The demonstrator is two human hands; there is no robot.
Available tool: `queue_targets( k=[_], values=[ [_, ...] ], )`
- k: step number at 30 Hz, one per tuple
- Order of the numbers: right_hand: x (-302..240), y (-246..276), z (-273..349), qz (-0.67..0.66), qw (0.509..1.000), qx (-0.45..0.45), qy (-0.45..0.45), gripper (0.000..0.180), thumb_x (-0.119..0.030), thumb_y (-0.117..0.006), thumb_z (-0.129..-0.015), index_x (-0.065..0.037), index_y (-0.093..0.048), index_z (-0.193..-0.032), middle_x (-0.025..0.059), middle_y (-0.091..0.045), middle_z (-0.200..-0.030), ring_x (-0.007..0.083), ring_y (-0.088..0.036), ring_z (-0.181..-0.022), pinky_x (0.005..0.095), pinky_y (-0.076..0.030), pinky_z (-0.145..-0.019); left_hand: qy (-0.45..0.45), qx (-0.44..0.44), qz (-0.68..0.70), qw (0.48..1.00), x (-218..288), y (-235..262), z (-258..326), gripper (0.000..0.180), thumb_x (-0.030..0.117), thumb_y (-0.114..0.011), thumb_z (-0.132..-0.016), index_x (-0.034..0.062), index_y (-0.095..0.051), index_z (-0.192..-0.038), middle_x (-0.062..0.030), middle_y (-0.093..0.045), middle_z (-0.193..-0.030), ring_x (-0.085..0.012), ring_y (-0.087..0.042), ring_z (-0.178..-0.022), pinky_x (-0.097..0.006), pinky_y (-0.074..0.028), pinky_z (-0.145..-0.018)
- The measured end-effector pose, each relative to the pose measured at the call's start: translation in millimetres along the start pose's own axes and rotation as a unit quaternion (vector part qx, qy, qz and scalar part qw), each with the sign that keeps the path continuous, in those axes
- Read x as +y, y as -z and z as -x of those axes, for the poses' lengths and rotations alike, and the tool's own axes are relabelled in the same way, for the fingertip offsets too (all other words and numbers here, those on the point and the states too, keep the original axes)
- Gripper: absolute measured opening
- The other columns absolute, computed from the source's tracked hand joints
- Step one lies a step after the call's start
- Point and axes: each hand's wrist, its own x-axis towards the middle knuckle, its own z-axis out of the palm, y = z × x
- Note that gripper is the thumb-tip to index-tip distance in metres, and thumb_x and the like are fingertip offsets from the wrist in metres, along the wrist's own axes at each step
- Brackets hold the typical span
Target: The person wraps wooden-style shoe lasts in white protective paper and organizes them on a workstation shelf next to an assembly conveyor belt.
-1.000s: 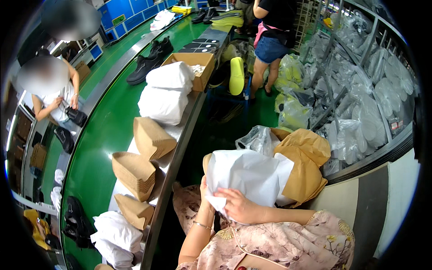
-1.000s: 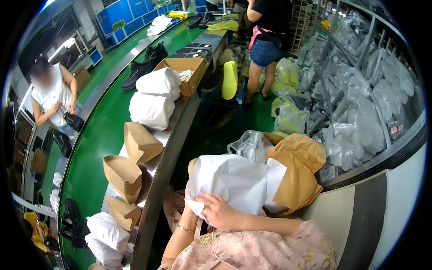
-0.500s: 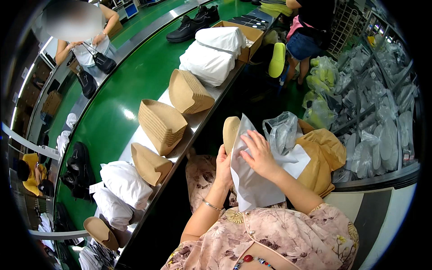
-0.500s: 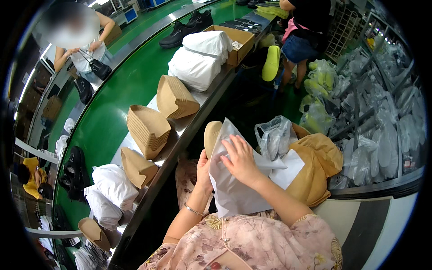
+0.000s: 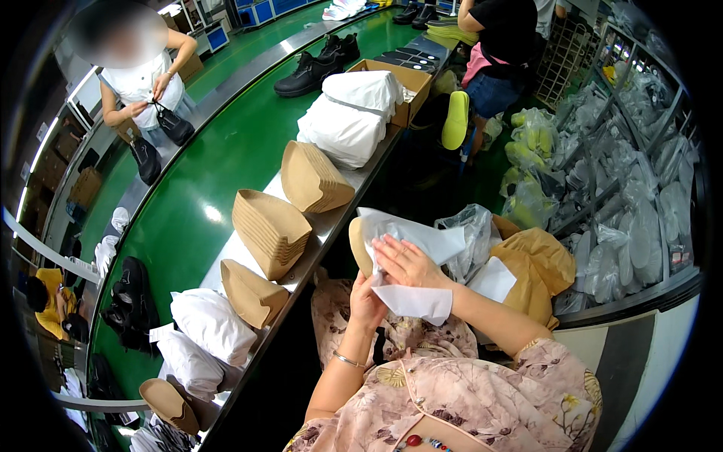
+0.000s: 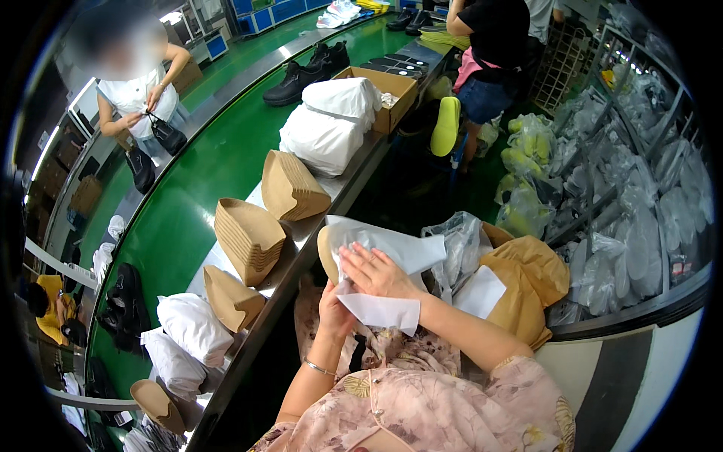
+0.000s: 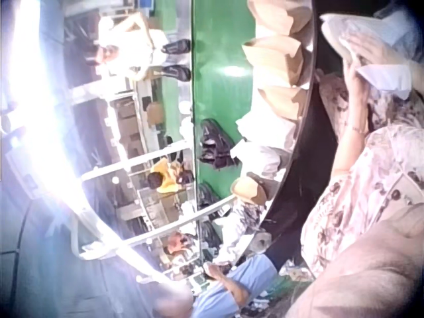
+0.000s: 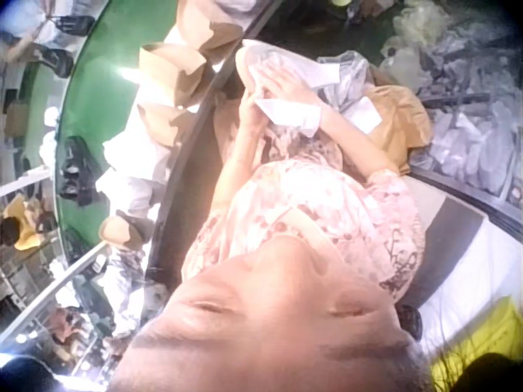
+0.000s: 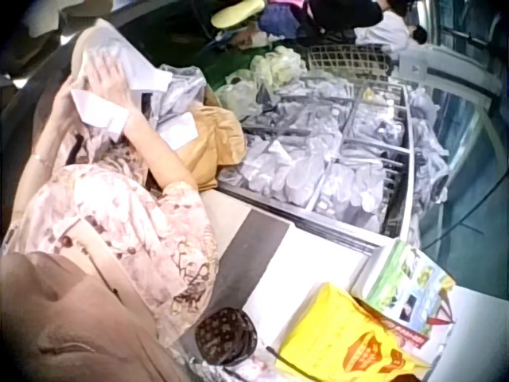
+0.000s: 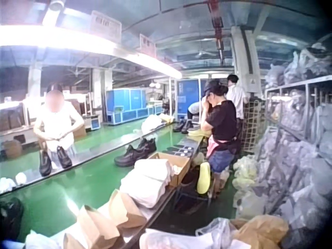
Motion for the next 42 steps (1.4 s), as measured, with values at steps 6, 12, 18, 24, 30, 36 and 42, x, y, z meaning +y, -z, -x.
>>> queue_targets(
  k=[6, 12, 18, 24, 30, 36, 42],
  values=[
    [-11, 21, -6, -0.049, 0.992, -0.06, 0.095, 0.043, -0.015, -0.054, -0.08, -0.009, -0.051, -0.122, 0.0075, -0.044, -0.136, 0.022, -0.04, -0.127, 0.0441, -0.027, -0.104, 0.063, 0.014, 0.077, 0.995, 13, 21, 5, 0.043, 0.008, -0.045, -0.086, 0.005, -0.041, -0.129, -0.0109, -0.049, -0.126, -0.0246, -0.05, -0.114, -0.038, -0.04, -0.098],
    [-7, 22, -21, -0.022, 0.998, -0.002, 0.054, 0.037, -0.012, -0.05, -0.08, -0.004, -0.053, -0.116, 0.0111, -0.045, -0.133, 0.0248, -0.042, -0.125, 0.0485, -0.033, -0.099, 0.054, -0.042, 0.019, 0.997, 13, 7, 6, 0.035, 0.003, -0.056, -0.084, 0.0053, -0.052, -0.118, -0.0071, -0.056, -0.116, -0.02, -0.054, -0.107, -0.036, -0.044, -0.093],
    [-14, 30, -29, -0.013, 0.998, -0.008, 0.063, 0.034, -0.011, -0.05, -0.081, -0.001, -0.055, -0.113, 0.0148, -0.045, -0.132, 0.0298, -0.043, -0.124, 0.0443, -0.034, -0.1, 0.053, -0.032, 0.016, 0.998, 12, 10, 2, 0.041, 0.003, -0.055, -0.085, 0.006, -0.046, -0.125, -0.007, -0.054, -0.119, -0.0203, -0.054, -0.108, -0.035, -0.045, -0.092],
    [-10, 16, -33, -0.086, 0.992, 0.067, -0.062, 0.044, -0.014, -0.057, -0.081, 0.001, -0.047, -0.121, 0.0228, -0.043, -0.129, 0.0376, -0.043, -0.12, 0.0437, -0.036, -0.098, 0.026, -0.034, -0.02, 0.999, 5, 9, 1, 0.037, 0.0, -0.059, -0.081, 0.0049, -0.053, -0.118, -0.0058, -0.059, -0.111, -0.0195, -0.058, -0.101, -0.035, -0.048, -0.088],
    [0, 32, -38, -0.11, 0.98, -0.05, -0.157, 0.061, -0.036, -0.055, -0.086, 0.001, -0.035, -0.131, 0.0246, -0.041, -0.129, 0.038, -0.045, -0.116, 0.0445, -0.038, -0.095, -0.002, -0.077, -0.065, 0.995, 10, 4, -2, 0.027, 0.0, -0.056, -0.084, 0.0036, -0.057, -0.111, -0.0061, -0.061, -0.108, -0.0179, -0.059, -0.098, -0.034, -0.048, -0.085],
    [4, 29, -38, -0.146, 0.971, -0.085, -0.171, 0.087, -0.054, -0.058, -0.079, 0.001, -0.023, -0.137, 0.0264, -0.037, -0.131, 0.0398, -0.044, -0.117, 0.0449, -0.037, -0.096, 0.003, -0.083, -0.156, 0.984, 7, 6, 5, 0.016, 0.001, -0.055, -0.086, 0.002, -0.062, -0.101, -0.0043, -0.064, -0.096, -0.0138, -0.061, -0.084, -0.028, -0.051, -0.076],
    [8, 53, -52, -0.279, 0.926, -0.16, -0.198, 0.111, -0.056, -0.07, -0.063, 0.0, -0.013, -0.14, 0.0267, -0.034, -0.133, 0.0409, -0.04, -0.12, 0.0411, -0.034, -0.1, -0.052, -0.099, -0.268, 0.957, 7, -5, 14, 0.009, 0.005, -0.057, -0.087, 0.0015, -0.064, -0.093, -0.0007, -0.064, -0.088, -0.0085, -0.059, -0.077, -0.023, -0.049, -0.068]
  ],
)
